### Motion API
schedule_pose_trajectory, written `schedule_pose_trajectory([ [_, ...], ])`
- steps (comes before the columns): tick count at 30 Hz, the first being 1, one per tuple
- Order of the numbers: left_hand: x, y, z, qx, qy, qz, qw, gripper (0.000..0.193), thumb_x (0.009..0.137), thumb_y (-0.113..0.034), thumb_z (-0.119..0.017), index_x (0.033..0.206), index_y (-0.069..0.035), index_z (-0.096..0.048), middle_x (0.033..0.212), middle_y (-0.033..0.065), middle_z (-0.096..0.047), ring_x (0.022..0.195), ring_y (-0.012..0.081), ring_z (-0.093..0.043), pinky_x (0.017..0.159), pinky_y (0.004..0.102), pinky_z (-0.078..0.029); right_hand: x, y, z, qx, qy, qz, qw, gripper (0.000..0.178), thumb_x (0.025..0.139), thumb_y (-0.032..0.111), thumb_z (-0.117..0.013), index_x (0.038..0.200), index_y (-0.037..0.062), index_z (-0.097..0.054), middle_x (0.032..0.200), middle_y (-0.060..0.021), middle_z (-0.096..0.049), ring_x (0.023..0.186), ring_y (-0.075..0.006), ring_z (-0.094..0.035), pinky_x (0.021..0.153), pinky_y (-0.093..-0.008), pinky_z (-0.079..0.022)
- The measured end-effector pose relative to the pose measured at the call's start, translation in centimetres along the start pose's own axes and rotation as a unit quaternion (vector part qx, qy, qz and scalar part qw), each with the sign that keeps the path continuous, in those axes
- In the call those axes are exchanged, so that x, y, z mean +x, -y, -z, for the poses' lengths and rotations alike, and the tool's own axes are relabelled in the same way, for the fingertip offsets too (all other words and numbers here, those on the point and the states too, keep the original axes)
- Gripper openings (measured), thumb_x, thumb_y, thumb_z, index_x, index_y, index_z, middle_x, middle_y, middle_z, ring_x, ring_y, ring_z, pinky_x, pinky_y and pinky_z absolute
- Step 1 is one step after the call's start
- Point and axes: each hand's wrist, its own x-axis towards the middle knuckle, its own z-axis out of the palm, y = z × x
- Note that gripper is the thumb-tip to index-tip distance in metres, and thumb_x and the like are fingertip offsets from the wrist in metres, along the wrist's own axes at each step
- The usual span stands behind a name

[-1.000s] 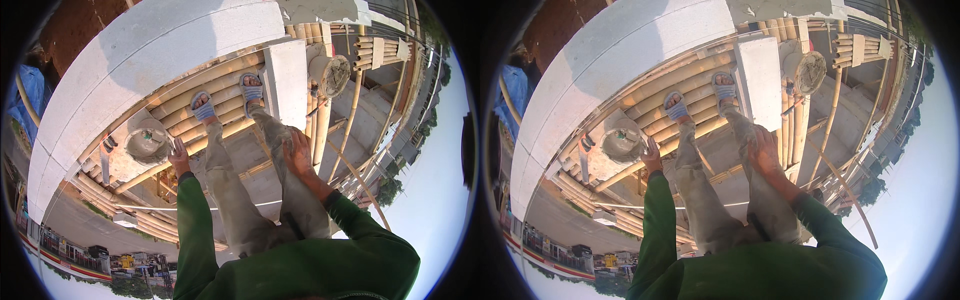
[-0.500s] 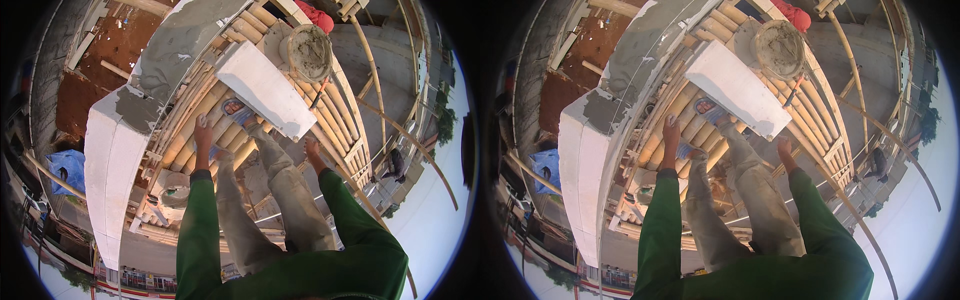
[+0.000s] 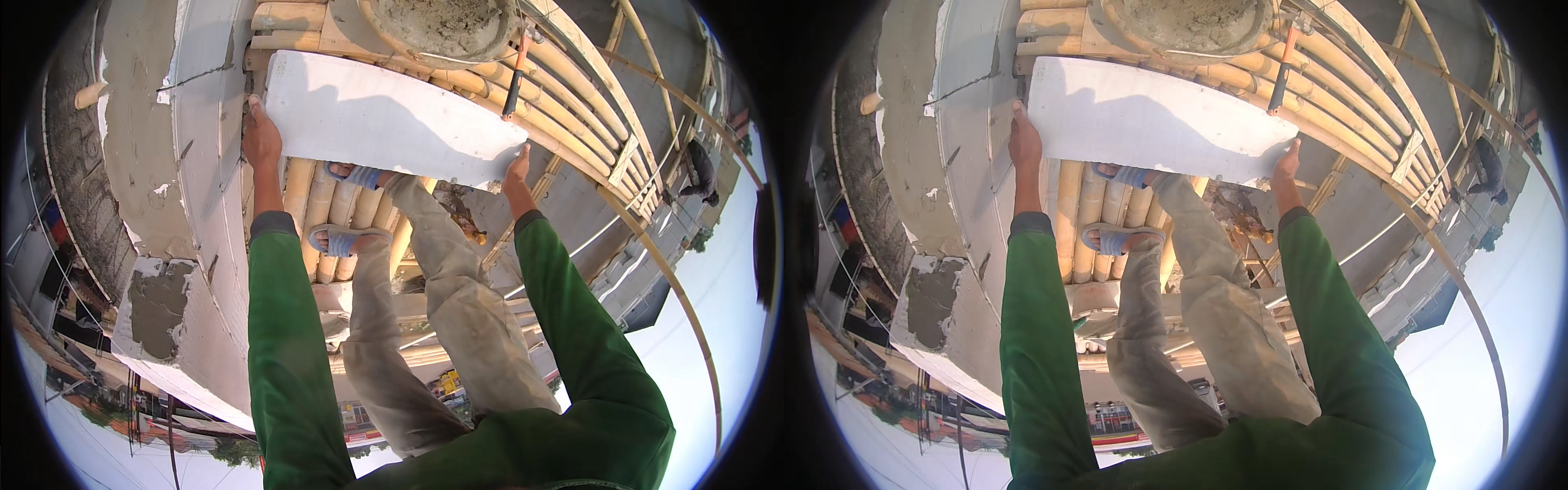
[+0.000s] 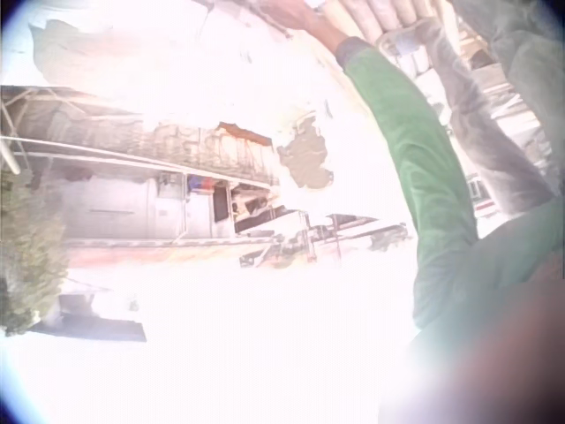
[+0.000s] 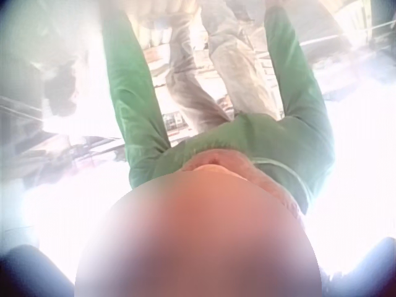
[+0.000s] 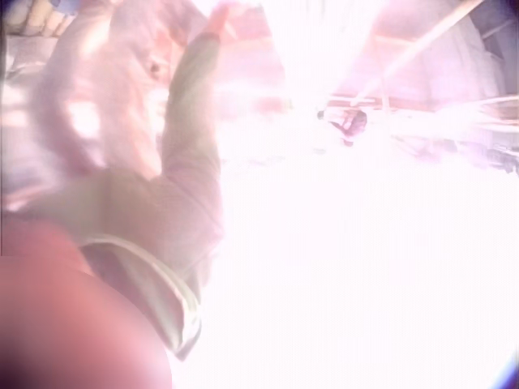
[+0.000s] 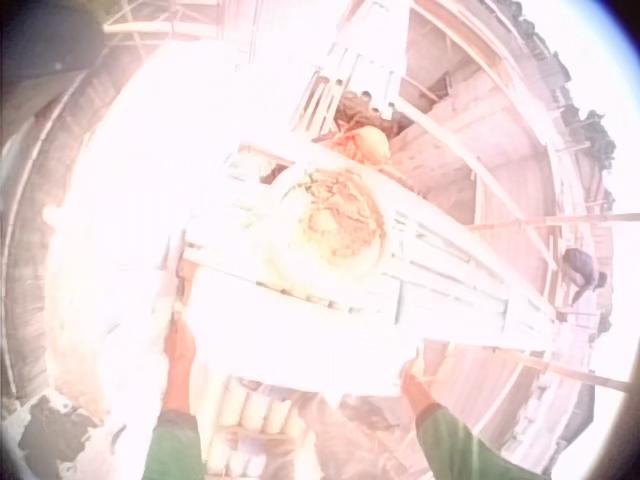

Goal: The person applies cement to a wall using a trowel and places white rectangular tiles onto the surface. They adjust the tiles by hand and tap them with a hammer to secure them in place.

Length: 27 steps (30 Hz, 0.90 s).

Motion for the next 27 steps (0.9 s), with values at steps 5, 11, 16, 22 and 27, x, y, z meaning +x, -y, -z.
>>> schedule_pose_trajectory([
  [5, -3.1, -0.3, 4.8, 0.102, 0.081, 0.048, 0.990, 0.102, 0.094, -0.084, -0.027, 0.146, -0.002, -0.058, 0.146, 0.0260, -0.058, 0.139, 0.0430, -0.052, 0.119, 0.0491, -0.036, -1.0, -2.0, 3.9, -0.193, 0.043, -0.079, 0.977, 0.071, 0.103, 0.055, -0.050, 0.143, -0.0035, -0.057, 0.135, -0.0187, -0.064, 0.122, -0.0312, -0.061, 0.107, -0.0423, -0.046],
  [11, -4.1, -2.4, 7.1, 0.209, 0.108, 0.106, 0.966, 0.109, 0.089, -0.088, -0.035, 0.139, 0.004, -0.063, 0.143, 0.0301, -0.059, 0.139, 0.0425, -0.053, 0.116, 0.0508, -0.040, -2.2, -2.3, 5.6, -0.377, 0.083, -0.002, 0.922, 0.076, 0.092, 0.055, -0.059, 0.137, -0.0054, -0.061, 0.131, -0.0244, -0.066, 0.122, -0.0344, -0.062, 0.106, -0.0441, -0.044],
  [16, -3.6, -4.6, 7.0, 0.272, 0.080, 0.092, 0.955, 0.110, 0.089, -0.089, -0.036, 0.138, 0.006, -0.061, 0.145, 0.0270, -0.059, 0.139, 0.0424, -0.053, 0.114, 0.0557, -0.040, -5.0, 3.3, 5.7, -0.383, 0.181, 0.002, 0.906, 0.067, 0.091, 0.047, -0.062, 0.130, -0.0070, -0.065, 0.125, -0.0256, -0.067, 0.112, -0.0312, -0.065, 0.100, -0.0416, -0.047],
  [22, -4.5, -6.6, 7.1, 0.287, 0.077, 0.087, 0.951, 0.105, 0.091, -0.086, -0.037, 0.138, 0.004, -0.063, 0.145, 0.0252, -0.060, 0.139, 0.0403, -0.054, 0.113, 0.0544, -0.042, -9.3, 7.5, 6.3, -0.305, 0.160, -0.069, 0.936, 0.058, 0.093, 0.038, -0.063, 0.128, -0.0083, -0.065, 0.124, -0.0234, -0.066, 0.106, -0.0288, -0.066, 0.095, -0.0397, -0.049],
  [27, -4.3, -8.0, 7.3, 0.300, 0.079, 0.082, 0.947, 0.100, 0.092, -0.083, -0.039, 0.139, 0.002, -0.063, 0.146, 0.0228, -0.060, 0.138, 0.0388, -0.056, 0.112, 0.0521, -0.044, -13.4, 8.1, 4.0, -0.544, 0.058, 0.175, 0.819, 0.075, 0.098, 0.052, -0.061, 0.149, -0.0019, -0.048, 0.140, -0.0250, -0.057, 0.122, -0.0384, -0.059, 0.107, -0.0461, -0.045],
])
